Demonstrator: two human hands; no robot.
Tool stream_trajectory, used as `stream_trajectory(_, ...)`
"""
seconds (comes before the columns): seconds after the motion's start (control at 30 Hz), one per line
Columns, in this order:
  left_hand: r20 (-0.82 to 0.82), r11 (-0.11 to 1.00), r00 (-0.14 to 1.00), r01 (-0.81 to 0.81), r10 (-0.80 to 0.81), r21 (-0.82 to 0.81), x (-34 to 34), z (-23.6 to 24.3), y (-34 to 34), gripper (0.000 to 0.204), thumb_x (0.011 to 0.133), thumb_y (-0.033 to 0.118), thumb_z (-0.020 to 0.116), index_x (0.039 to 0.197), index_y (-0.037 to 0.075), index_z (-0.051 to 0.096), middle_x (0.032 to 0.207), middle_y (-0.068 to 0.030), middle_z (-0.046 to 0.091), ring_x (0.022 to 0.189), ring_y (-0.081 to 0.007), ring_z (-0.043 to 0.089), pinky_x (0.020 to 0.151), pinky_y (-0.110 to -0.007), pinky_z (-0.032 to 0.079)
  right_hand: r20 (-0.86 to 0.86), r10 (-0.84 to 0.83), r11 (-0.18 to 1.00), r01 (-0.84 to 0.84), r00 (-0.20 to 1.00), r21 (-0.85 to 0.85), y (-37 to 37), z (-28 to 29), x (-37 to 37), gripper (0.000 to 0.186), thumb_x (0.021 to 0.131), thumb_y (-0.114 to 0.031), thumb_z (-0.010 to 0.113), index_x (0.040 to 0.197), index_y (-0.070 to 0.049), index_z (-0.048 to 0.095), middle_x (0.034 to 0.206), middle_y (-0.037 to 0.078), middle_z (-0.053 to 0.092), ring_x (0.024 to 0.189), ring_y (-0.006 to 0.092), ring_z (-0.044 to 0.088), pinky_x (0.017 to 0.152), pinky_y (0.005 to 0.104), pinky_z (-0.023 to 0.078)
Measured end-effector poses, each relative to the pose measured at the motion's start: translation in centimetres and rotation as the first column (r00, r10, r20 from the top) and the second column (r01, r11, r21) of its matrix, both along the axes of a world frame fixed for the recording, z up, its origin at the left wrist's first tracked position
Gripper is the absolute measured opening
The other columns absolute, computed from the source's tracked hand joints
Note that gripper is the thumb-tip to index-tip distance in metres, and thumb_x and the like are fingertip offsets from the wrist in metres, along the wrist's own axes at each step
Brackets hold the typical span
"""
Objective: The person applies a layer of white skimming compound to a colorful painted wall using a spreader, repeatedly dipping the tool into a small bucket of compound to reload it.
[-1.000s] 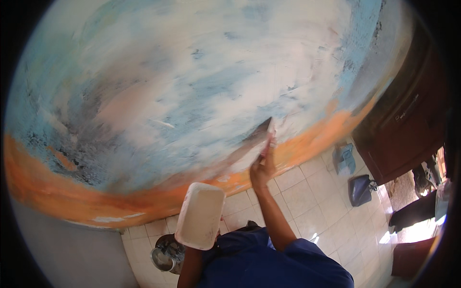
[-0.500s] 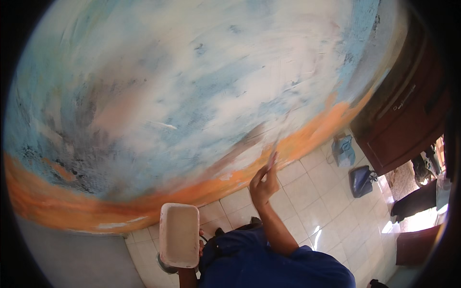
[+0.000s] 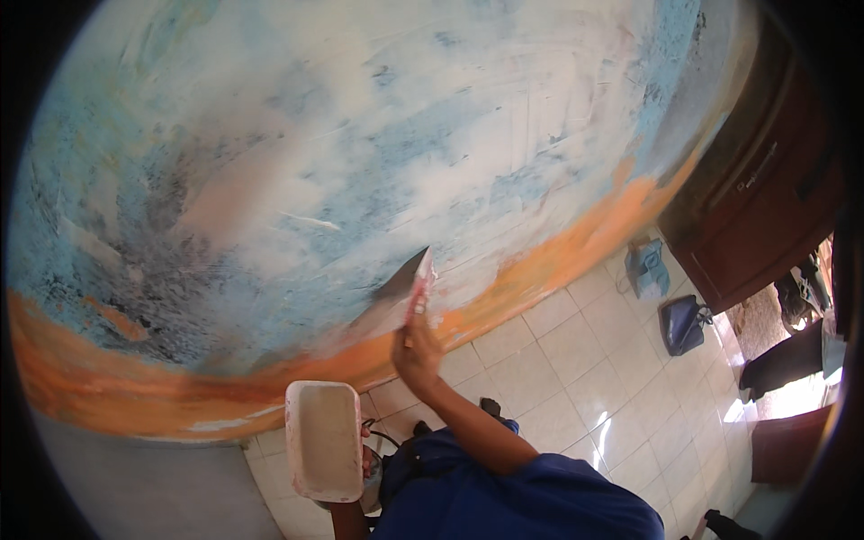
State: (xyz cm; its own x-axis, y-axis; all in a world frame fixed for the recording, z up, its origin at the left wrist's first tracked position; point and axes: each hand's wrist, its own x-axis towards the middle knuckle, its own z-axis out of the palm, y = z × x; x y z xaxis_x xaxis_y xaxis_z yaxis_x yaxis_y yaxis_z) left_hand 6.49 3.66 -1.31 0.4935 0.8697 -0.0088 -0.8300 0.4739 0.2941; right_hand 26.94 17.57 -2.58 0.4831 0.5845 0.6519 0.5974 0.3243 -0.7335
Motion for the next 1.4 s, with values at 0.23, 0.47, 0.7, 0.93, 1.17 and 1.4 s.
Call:
stream_trajectory(0.23, -0.002, 0.999, 1.000, -0.024, 0.025, 0.031, -1.3, -0.3, -0.7, 0.072, 0.083, 0.044, 0.059, 0.133, 0.000, 0.030, 0.118, -0.0309, 0.038, 0.071, -0.0397, 0.056, 0.054, -0.043, 0.056, 0.119, -0.494, 0.862, 0.468, 0.861, 0.193, 2.2, 2.3, 9.8, 0.045, 0.081, 0.006, 0.053, 0.126, 0.006, 0.047, 0.123, 0.025, 0.053, 0.083, 0.0322, 0.066, 0.062, 0.0308, 0.052)
stream_trajectory(0.47, -0.009, 0.988, 0.993, -0.115, 0.117, 0.107, -2.3, 0.2, -0.7, 0.071, 0.083, 0.044, 0.058, 0.133, 0.001, 0.032, 0.114, -0.0301, 0.041, 0.068, -0.0384, 0.056, 0.050, -0.040, 0.054, 0.144, -0.007, 1.000, 0.005, 0.989, 0.016, -0.7, -0.1, -4.1, 0.049, 0.078, -0.003, 0.061, 0.125, 0.005, 0.048, 0.117, 0.030, 0.053, 0.061, 0.0308, 0.061, 0.052, 0.0346, 0.048)
stream_trajectory(0.7, -0.046, 0.970, 0.979, -0.190, 0.199, 0.150, -3.1, 0.3, -1.2, 0.069, 0.083, 0.044, 0.058, 0.132, 0.002, 0.033, 0.110, -0.0294, 0.044, 0.065, -0.0371, 0.056, 0.047, -0.038, 0.053, 0.107, -0.223, 0.971, 0.230, 0.969, -0.060, -4.2, 3.9, 3.3, 0.041, 0.087, 0.007, 0.048, 0.128, 0.007, 0.045, 0.123, 0.024, 0.053, 0.096, 0.0301, 0.063, 0.072, 0.0304, 0.051)
stream_trajectory(0.93, 0.046, 0.972, 0.986, -0.164, 0.159, 0.165, -3.2, 0.0, -0.9, 0.076, 0.082, 0.044, 0.059, 0.131, -0.004, 0.028, 0.114, -0.0321, 0.041, 0.075, -0.0418, 0.056, 0.055, -0.044, 0.054, -0.029, -0.345, 0.933, 0.339, 0.938, -0.122, 4.6, -1.4, 6.8, 0.044, 0.085, -0.004, 0.054, 0.127, 0.002, 0.045, 0.122, 0.025, 0.053, 0.090, 0.0343, 0.063, 0.069, 0.0372, 0.052)
stream_trajectory(1.17, 0.143, 0.969, 0.979, -0.170, 0.145, 0.178, -3.8, 0.4, -0.4, 0.082, 0.082, 0.043, 0.061, 0.131, -0.010, 0.023, 0.117, -0.0348, 0.037, 0.087, -0.0471, 0.055, 0.065, -0.052, 0.056, 0.154, 0.198, 0.973, -0.174, 0.968, -0.153, -4.0, 1.6, -5.0, 0.050, 0.081, -0.001, 0.055, 0.130, 0.003, 0.044, 0.129, 0.027, 0.046, 0.081, 0.0328, 0.064, 0.059, 0.0338, 0.051)
stream_trajectory(1.4, 0.214, 0.977, 0.974, -0.108, 0.068, 0.184, -3.9, -0.5, -0.9, 0.082, 0.082, 0.039, 0.062, 0.130, -0.013, 0.021, 0.118, -0.0343, 0.038, 0.097, -0.0491, 0.052, 0.072, -0.055, 0.053, 0.103, -0.441, 0.889, 0.450, 0.892, -0.086, -1.7, -0.7, 9.8, 0.035, 0.089, -0.001, 0.049, 0.123, 0.006, 0.050, 0.115, 0.022, 0.058, 0.094, 0.0303, 0.064, 0.072, 0.0301, 0.051)
